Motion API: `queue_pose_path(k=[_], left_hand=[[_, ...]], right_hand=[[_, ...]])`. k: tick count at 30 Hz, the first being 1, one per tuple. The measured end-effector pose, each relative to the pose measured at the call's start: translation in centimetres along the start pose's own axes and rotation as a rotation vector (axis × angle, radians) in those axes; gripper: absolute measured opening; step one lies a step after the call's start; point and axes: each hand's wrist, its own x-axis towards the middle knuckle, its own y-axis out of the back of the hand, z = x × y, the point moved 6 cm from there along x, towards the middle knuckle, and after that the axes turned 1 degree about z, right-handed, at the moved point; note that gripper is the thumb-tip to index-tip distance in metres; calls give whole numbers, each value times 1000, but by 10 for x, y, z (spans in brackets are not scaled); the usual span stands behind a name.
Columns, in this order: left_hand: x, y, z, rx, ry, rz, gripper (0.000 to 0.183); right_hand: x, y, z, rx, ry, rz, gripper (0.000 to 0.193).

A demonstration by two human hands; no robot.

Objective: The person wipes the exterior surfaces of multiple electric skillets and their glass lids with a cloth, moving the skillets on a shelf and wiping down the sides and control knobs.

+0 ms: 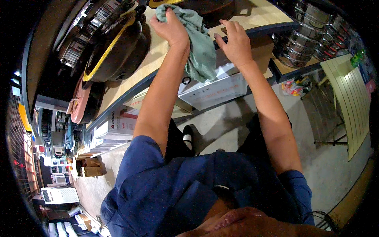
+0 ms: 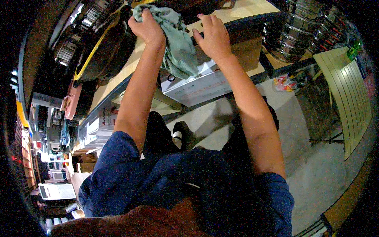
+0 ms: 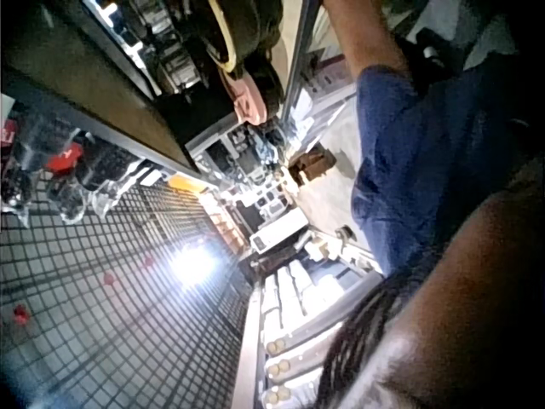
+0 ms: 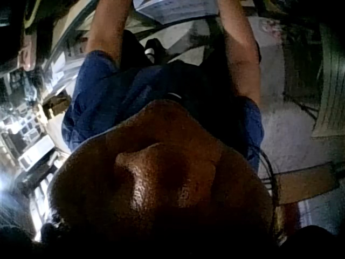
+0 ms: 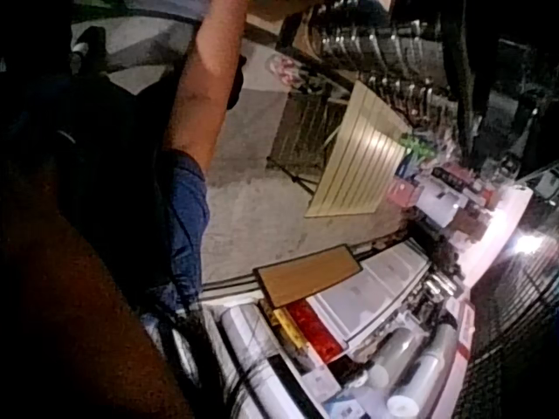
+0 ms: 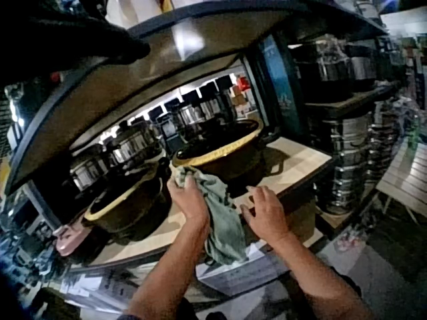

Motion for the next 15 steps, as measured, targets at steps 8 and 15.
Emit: queue_pose_path(k=[8, 15], left_hand=[[-29, -4, -4, 592, -191, -309, 31], [1, 1, 12, 277, 33, -175, 38]], right_hand=[[0, -3, -2, -10, 9, -6, 45], [1, 3, -4, 18, 46, -3, 42]])
